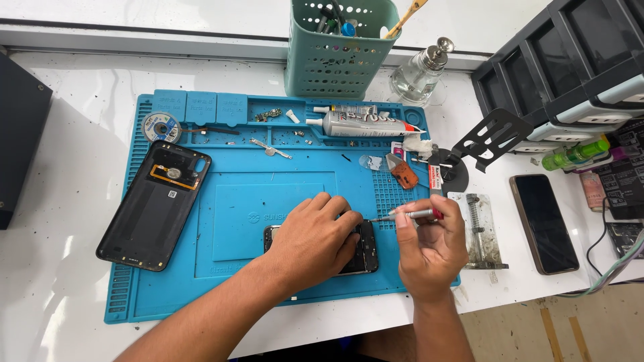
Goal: Repairing a mobile phone by removing or installing internal screws with a precision screwdriver
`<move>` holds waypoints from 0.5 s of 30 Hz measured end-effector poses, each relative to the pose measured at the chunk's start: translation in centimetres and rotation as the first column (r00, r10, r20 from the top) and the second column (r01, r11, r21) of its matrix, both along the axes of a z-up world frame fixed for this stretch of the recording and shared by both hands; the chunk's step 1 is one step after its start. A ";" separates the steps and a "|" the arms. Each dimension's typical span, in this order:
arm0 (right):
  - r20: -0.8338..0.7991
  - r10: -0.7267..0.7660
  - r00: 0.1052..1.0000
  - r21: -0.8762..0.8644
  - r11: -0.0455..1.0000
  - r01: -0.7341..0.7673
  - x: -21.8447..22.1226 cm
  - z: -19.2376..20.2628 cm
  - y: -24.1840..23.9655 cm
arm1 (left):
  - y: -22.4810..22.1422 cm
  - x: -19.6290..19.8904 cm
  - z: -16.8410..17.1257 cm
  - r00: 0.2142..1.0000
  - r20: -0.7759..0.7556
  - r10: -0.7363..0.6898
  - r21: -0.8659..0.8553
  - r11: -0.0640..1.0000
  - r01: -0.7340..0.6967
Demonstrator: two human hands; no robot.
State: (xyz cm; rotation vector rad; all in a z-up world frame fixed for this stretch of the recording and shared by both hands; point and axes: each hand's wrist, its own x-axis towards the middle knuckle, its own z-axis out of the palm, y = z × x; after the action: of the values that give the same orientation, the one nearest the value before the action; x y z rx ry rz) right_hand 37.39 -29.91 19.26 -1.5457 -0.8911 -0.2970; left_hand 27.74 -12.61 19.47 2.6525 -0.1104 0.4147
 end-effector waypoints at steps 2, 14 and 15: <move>0.017 0.027 0.999 0.019 0.999 -0.028 0.1 -0.1 -0.1 | 0.1 0.0 0.0 1.000 -0.009 -0.002 0.000 1.000 0.002; 0.022 0.003 1.000 0.010 1.000 -0.003 -0.1 0.2 0.1 | 0.0 0.0 -0.3 0.999 0.030 -0.020 0.008 1.000 0.020; 0.010 -0.034 0.999 -0.003 0.999 0.034 0.0 0.0 0.1 | 0.0 0.0 -0.2 0.999 0.028 -0.019 0.003 1.000 0.019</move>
State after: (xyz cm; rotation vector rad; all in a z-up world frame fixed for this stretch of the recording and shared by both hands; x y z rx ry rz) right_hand 37.37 -29.85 19.26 -1.5648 -0.8742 -0.3279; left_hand 27.71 -12.57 19.23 2.6469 -0.1452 0.4461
